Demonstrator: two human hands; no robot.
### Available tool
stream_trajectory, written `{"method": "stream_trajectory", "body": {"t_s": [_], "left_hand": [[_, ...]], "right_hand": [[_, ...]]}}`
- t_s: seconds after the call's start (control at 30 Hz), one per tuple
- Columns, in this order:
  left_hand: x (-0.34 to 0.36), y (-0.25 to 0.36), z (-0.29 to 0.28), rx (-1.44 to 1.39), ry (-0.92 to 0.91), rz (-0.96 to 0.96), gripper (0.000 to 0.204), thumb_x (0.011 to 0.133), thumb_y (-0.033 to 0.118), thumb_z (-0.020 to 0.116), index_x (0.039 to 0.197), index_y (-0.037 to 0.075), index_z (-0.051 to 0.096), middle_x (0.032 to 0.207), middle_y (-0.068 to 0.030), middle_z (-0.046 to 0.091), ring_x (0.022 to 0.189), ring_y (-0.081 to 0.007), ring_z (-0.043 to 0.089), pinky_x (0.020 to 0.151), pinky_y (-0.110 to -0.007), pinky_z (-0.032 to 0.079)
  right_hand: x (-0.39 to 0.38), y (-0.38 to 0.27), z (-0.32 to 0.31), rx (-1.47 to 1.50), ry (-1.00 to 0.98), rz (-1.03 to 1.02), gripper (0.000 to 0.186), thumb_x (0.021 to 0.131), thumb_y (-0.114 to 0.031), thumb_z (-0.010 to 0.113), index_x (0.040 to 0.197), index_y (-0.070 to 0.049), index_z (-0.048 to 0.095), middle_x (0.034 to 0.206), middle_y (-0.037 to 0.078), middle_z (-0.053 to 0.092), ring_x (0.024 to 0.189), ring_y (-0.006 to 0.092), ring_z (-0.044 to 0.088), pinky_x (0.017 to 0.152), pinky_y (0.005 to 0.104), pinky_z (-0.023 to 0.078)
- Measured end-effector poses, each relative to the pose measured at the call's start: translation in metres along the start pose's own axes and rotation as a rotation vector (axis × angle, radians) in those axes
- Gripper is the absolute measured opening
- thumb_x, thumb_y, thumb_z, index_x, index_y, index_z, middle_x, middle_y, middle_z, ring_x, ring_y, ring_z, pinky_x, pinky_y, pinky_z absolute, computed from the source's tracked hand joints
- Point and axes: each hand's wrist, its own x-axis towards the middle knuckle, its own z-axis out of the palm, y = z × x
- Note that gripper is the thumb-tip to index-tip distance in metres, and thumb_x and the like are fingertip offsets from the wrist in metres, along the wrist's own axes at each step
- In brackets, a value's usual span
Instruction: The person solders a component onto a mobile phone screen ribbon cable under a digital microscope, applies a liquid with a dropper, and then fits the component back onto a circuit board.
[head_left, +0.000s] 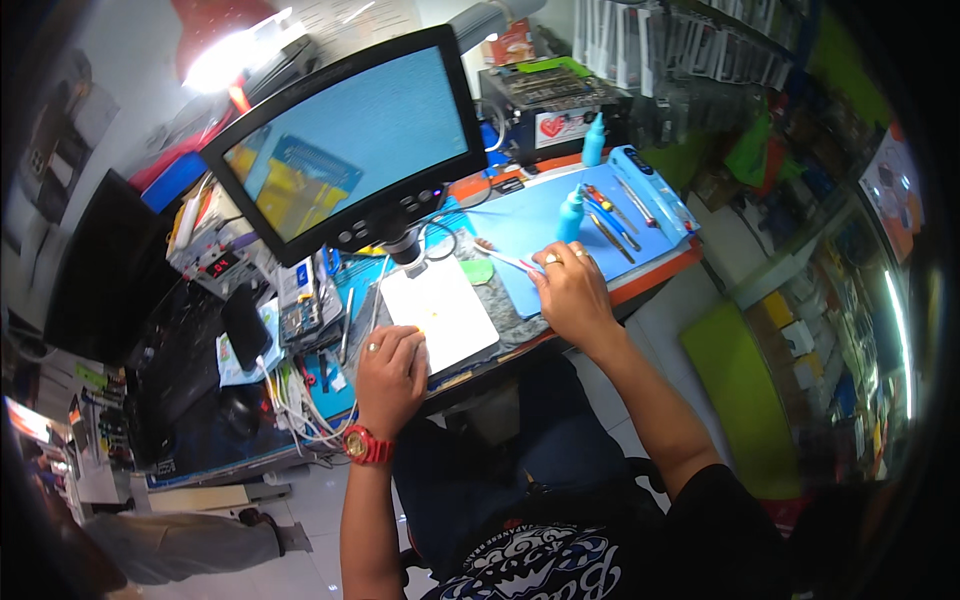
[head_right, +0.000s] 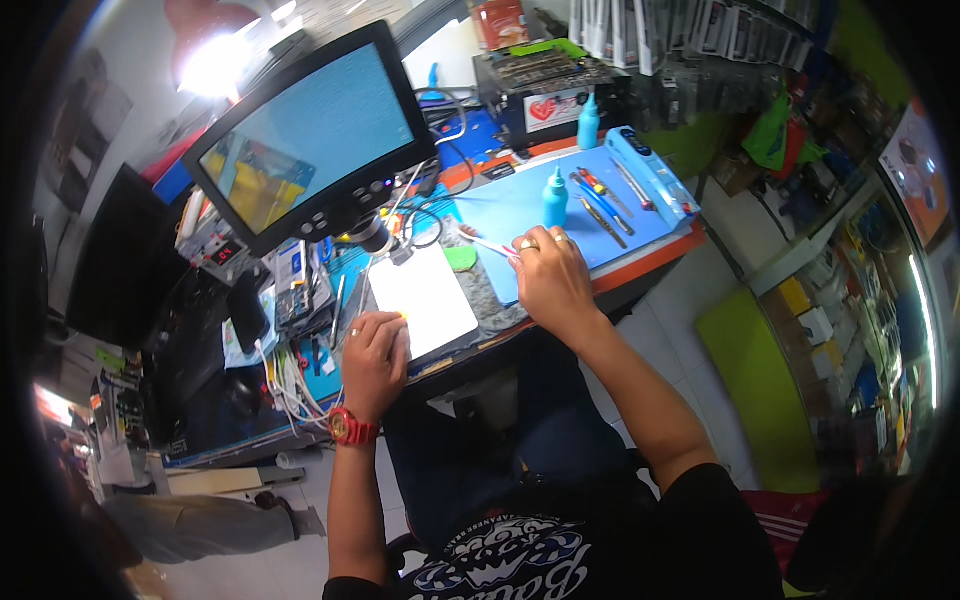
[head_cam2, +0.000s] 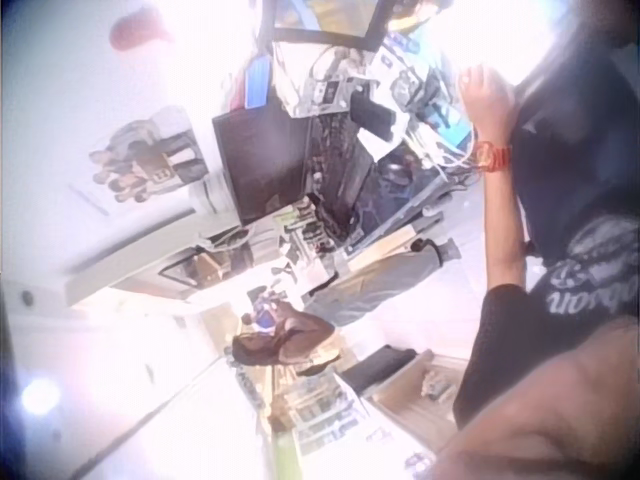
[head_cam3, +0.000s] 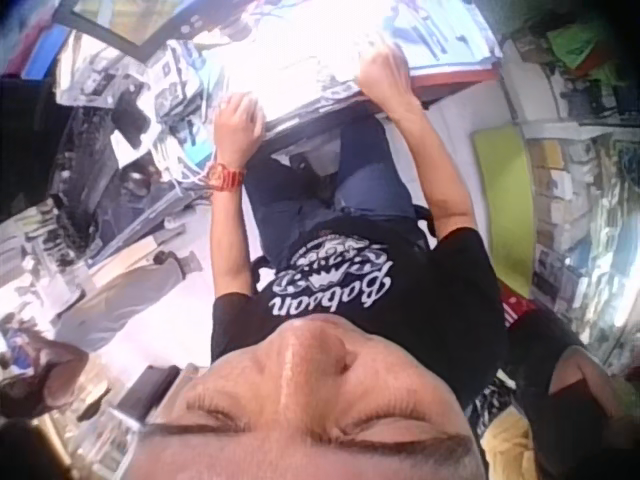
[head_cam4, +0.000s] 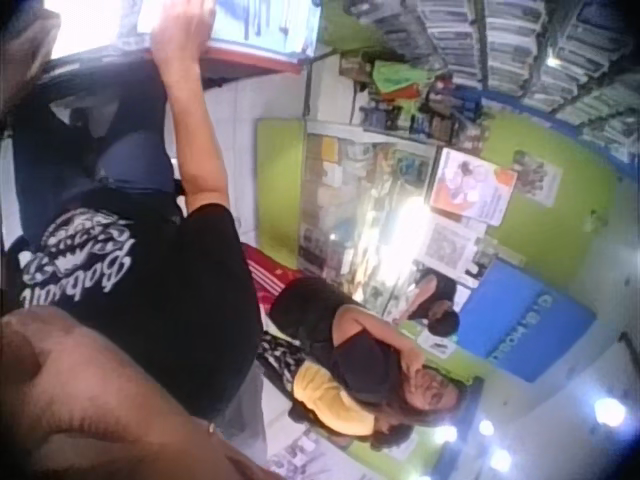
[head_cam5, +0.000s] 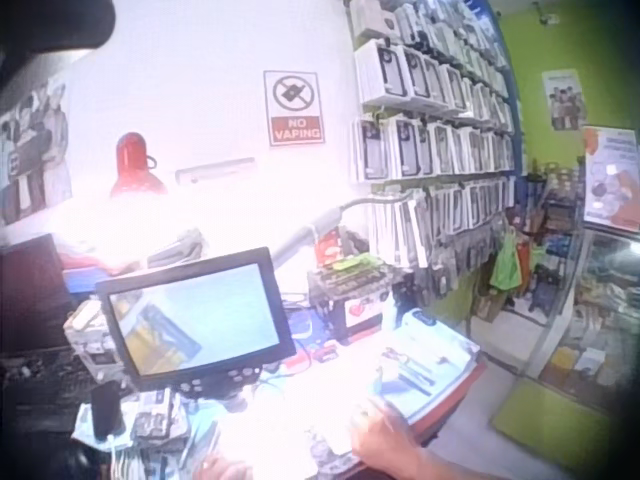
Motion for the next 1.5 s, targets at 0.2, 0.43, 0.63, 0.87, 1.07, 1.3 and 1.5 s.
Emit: {"method": "stream_trajectory", "body": {"t_s": [0.2, 0.43, 0.63, 0.87, 1.07, 1.3, 1.5], "left_hand": [[0.001, 0.001, -0.008, 0.030, -0.055, -0.030, 0.029, 0.100, 0.011, 0.067, 0.126, 0.002, 0.071, 0.119, -0.0143, 0.071, 0.116, -0.0348, 0.065, 0.114, -0.051, 0.047], [0.007, 0.001, -0.012, 0.088, -0.162, 0.012, 0.036, 0.103, 0.020, 0.064, 0.134, 0.002, 0.070, 0.120, -0.0135, 0.066, 0.121, -0.0349, 0.058, 0.117, -0.053, 0.043], [0.006, 0.002, -0.008, 0.134, -0.149, 0.028, 0.035, 0.103, 0.021, 0.065, 0.133, 0.005, 0.071, 0.121, -0.0118, 0.065, 0.118, -0.0343, 0.059, 0.115, -0.054, 0.044], [0.006, 0.005, -0.008, 0.135, -0.148, 0.049, 0.035, 0.102, 0.020, 0.067, 0.132, 0.003, 0.071, 0.120, -0.0120, 0.065, 0.117, -0.0335, 0.060, 0.113, -0.053, 0.045], [0.007, 0.000, -0.008, 0.130, -0.135, 0.068, 0.035, 0.101, 0.019, 0.067, 0.132, 0.003, 0.072, 0.117, -0.0124, 0.066, 0.115, -0.0331, 0.060, 0.109, -0.050, 0.046], [0.005, -0.001, -0.009, 0.108, -0.123, 0.053, 0.035, 0.102, 0.020, 0.066, 0.133, 0.004, 0.072, 0.119, -0.0121, 0.066, 0.117, -0.0325, 0.060, 0.108, -0.049, 0.046], [0.005, -0.004, -0.008, 0.110, -0.123, 0.055, 0.035, 0.102, 0.021, 0.066, 0.133, 0.003, 0.071, 0.118, -0.0119, 0.066, 0.117, -0.0322, 0.060, 0.107, -0.049, 0.047]], "right_hand": [[0.024, -0.003, 0.024, -0.107, -0.163, -0.029, 0.025, 0.095, -0.008, 0.070, 0.118, 0.001, 0.074, 0.105, 0.018, 0.071, 0.103, 0.0396, 0.067, 0.094, 0.0499, 0.052], [-0.027, -0.074, -0.018, 0.215, -0.260, -0.099, 0.040, 0.091, 0.001, 0.060, 0.129, 0.001, 0.071, 0.098, 0.020, 0.066, 0.093, 0.0404, 0.068, 0.085, 0.0505, 0.056], [-0.031, -0.098, 0.014, 0.232, -0.352, -0.100, 0.045, 0.091, -0.001, 0.062, 0.135, 0.000, 0.071, 0.096, 0.020, 0.066, 0.087, 0.0398, 0.070, 0.080, 0.0482, 0.058], [-0.031, -0.107, 0.021, 0.177, -0.341, -0.066, 0.046, 0.090, -0.002, 0.063, 0.136, -0.002, 0.072, 0.094, 0.021, 0.067, 0.087, 0.0389, 0.071, 0.077, 0.0484, 0.058], [-0.030, -0.106, 0.012, 0.140, -0.384, -0.065, 0.045, 0.091, -0.003, 0.063, 0.135, -0.003, 0.072, 0.093, 0.021, 0.067, 0.086, 0.0389, 0.071, 0.078, 0.0482, 0.058], [-0.039, -0.108, 0.001, 0.125, -0.443, 0.005, 0.042, 0.090, -0.002, 0.063, 0.131, -0.003, 0.074, 0.094, 0.022, 0.068, 0.086, 0.0402, 0.072, 0.078, 0.0487, 0.058], [-0.023, -0.102, 0.018, 0.145, -0.332, -0.032, 0.040, 0.091, -0.002, 0.064, 0.129, -0.004, 0.074, 0.096, 0.022, 0.069, 0.086, 0.0405, 0.072, 0.077, 0.0496, 0.058]]}}
